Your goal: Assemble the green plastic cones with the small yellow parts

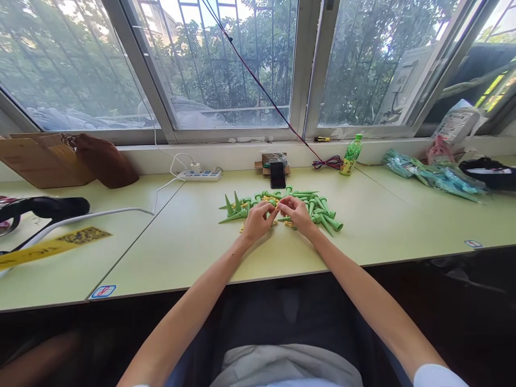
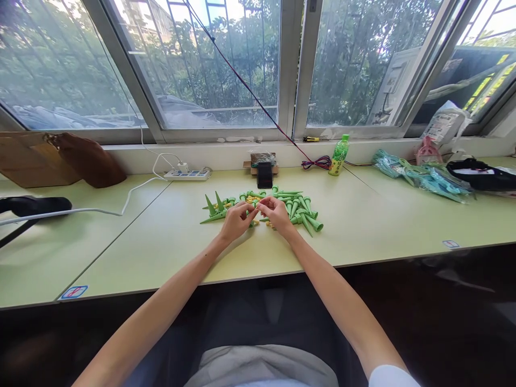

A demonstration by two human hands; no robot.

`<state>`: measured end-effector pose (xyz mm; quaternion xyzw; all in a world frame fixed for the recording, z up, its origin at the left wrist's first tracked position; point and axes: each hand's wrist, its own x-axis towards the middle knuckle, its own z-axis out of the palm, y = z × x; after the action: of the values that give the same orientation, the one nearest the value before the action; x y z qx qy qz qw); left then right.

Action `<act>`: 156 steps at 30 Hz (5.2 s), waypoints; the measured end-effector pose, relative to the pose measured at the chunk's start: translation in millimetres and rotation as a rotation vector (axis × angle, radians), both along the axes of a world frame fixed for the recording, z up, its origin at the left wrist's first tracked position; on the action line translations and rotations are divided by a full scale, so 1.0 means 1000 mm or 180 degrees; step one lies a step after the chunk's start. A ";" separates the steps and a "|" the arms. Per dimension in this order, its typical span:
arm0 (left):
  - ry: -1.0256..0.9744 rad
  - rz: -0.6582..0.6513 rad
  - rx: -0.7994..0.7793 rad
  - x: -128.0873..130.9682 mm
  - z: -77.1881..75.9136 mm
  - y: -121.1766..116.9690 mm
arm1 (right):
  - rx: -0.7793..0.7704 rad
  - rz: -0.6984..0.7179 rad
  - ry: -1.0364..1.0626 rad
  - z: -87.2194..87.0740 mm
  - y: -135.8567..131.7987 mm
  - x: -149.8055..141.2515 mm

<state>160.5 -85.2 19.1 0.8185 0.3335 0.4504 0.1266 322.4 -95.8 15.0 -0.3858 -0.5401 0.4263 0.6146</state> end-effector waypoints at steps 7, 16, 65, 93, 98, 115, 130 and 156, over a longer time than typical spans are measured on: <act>-0.0063 0.0023 0.0037 0.000 0.000 0.001 | -0.0053 0.0119 0.0040 0.002 -0.002 0.000; -0.0024 0.0072 0.0113 0.000 0.000 0.001 | 0.0009 0.0276 -0.0025 -0.003 0.002 0.001; 0.0915 0.0787 -0.0305 -0.004 -0.001 -0.001 | -0.0354 0.0240 0.0450 0.001 0.001 0.002; 0.0011 0.0551 -0.0512 -0.001 -0.002 0.005 | 0.0050 -0.0211 -0.0081 -0.006 0.004 0.002; -0.0465 0.0418 -0.1074 -0.004 -0.001 0.011 | 0.0148 -0.0268 -0.0122 -0.008 0.006 0.002; -0.0103 0.0531 -0.0249 -0.004 -0.004 0.009 | 0.0258 -0.0394 -0.0687 -0.004 -0.001 0.000; -0.0121 0.0437 -0.0223 -0.003 -0.002 0.006 | 0.0569 -0.0581 -0.0908 -0.003 -0.003 0.001; -0.0007 0.0341 -0.0141 -0.003 -0.003 0.005 | 0.0565 -0.0512 -0.0977 -0.004 -0.003 0.001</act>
<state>157.8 -80.0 16.6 0.7959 0.3866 0.4500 0.1208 323.2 -98.8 10.5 -0.4325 -0.6304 0.2626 0.5887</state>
